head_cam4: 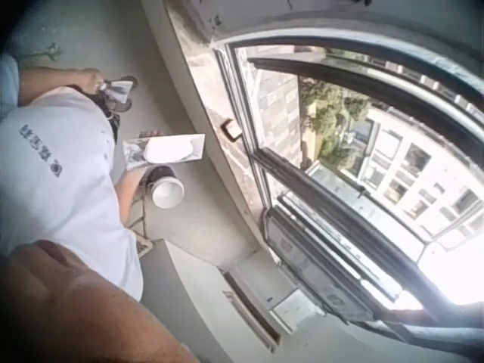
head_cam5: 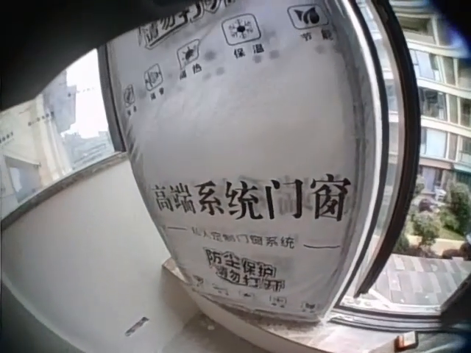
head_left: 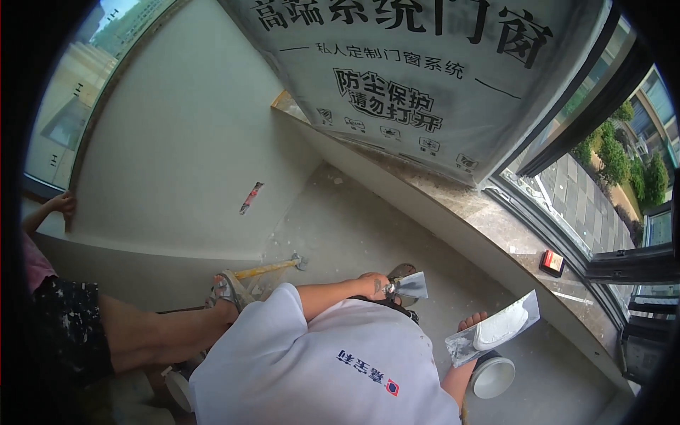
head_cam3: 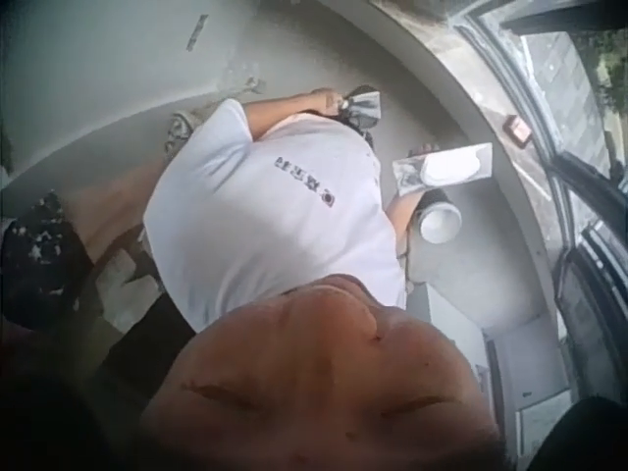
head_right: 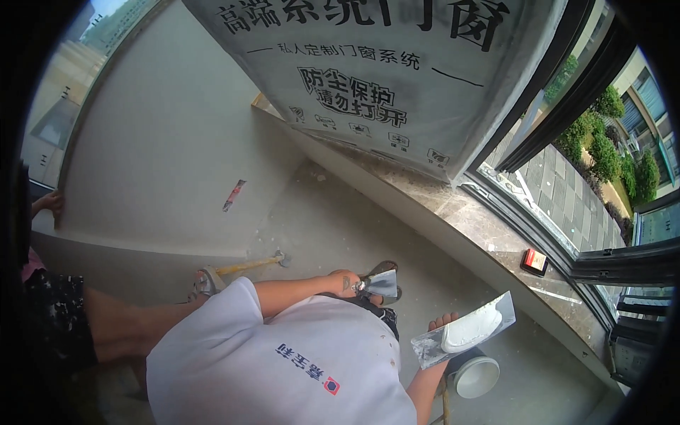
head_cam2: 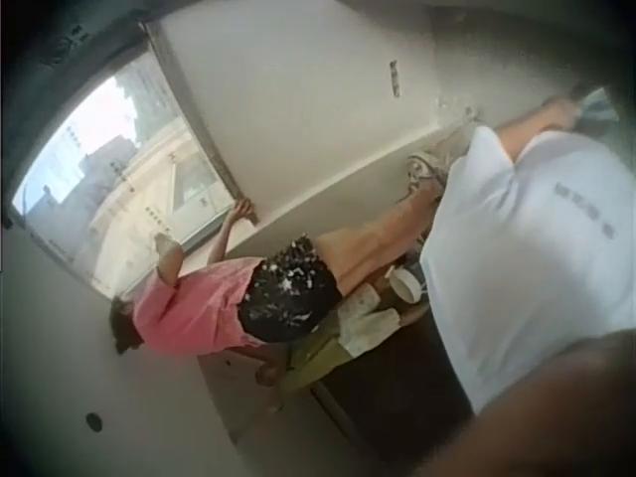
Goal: Applying plaster or putty to a wall surface using a metal trowel and a handheld scraper tool.
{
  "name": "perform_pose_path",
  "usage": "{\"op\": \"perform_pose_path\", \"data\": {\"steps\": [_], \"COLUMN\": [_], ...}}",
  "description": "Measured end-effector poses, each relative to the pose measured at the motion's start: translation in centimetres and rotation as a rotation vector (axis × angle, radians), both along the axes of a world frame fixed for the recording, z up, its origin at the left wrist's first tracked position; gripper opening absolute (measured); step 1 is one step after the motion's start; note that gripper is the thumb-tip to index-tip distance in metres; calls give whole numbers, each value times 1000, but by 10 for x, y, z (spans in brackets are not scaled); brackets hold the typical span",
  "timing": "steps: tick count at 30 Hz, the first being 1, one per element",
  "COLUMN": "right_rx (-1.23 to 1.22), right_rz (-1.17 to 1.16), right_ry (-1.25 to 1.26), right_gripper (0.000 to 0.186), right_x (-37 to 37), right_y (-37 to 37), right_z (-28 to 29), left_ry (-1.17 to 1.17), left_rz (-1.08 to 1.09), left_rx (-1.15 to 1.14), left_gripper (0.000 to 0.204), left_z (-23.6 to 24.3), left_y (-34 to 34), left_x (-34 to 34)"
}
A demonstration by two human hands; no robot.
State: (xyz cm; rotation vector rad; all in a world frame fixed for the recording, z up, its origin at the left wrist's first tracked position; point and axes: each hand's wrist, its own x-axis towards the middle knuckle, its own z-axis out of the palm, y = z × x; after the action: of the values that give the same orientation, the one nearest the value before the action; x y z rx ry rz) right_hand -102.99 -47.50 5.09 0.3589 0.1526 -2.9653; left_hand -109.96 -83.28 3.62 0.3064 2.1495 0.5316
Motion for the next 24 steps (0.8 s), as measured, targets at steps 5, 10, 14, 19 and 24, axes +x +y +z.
{"op": "perform_pose_path", "data": {"steps": [5,10,14,19,24], "right_rx": [14,-15,48,79,215], "right_rz": [155,112,88,41,-87], "right_ry": [95,202,187,258,21], "right_gripper": [25,29,37,41,34], "right_x": [-3,-14,-19,-45,-98], "right_y": [-13,-51,-77,-127,-238], "right_z": [-31,-36,-55,-83,-72], "left_ry": [134,82,98,100,-25], "left_rz": [139,155,137,84,77], "left_rx": [86,71,74,120,-50], "left_gripper": [20,21,22,25,31], "left_z": [24,19,2,-18,-15], "left_y": [-48,-115,-173,-260,-350], "left_x": [34,32,18,-14,-59]}}
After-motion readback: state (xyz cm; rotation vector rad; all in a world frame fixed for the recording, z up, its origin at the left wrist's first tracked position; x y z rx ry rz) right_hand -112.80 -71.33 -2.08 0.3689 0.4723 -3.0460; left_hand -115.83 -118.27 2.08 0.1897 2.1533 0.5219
